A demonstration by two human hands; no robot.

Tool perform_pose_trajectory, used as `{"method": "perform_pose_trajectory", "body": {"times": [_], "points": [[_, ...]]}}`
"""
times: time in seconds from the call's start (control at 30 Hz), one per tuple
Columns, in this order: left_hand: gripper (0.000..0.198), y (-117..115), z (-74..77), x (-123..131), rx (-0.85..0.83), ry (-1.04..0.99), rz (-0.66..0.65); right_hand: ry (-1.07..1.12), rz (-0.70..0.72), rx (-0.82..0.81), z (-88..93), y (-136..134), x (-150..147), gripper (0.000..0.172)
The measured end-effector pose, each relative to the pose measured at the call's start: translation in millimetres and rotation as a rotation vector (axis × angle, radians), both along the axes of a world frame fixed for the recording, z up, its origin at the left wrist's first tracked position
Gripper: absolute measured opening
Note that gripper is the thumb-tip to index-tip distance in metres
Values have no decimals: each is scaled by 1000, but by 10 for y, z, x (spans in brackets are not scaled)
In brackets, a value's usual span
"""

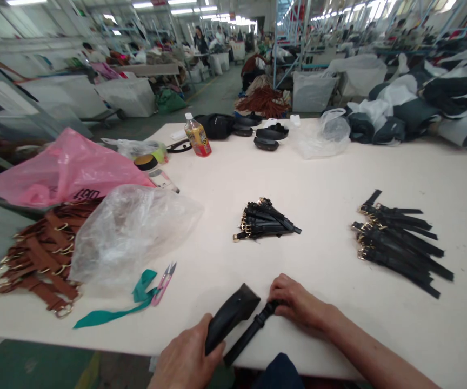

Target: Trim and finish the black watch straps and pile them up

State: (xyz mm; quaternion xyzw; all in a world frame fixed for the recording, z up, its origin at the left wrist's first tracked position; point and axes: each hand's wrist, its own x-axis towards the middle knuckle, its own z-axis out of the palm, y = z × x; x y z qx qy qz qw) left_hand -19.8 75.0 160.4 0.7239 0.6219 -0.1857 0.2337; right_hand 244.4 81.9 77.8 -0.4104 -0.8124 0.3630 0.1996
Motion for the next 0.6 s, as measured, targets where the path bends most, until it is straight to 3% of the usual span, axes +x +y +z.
{"method": "perform_pose_trajectory", "body": {"times": [0.23,0.4,0.6], "points": [[26,-29,74,-151,-45,30,29,-108,-38,39,-55,49,-47,13],[33,-141,-31,-104,-69,29,19,6,-80,92,-180,-45,-64,18],[35,-193,42,-24,-74,17,38,82,-175,128,-231,-179,-135,19]]}}
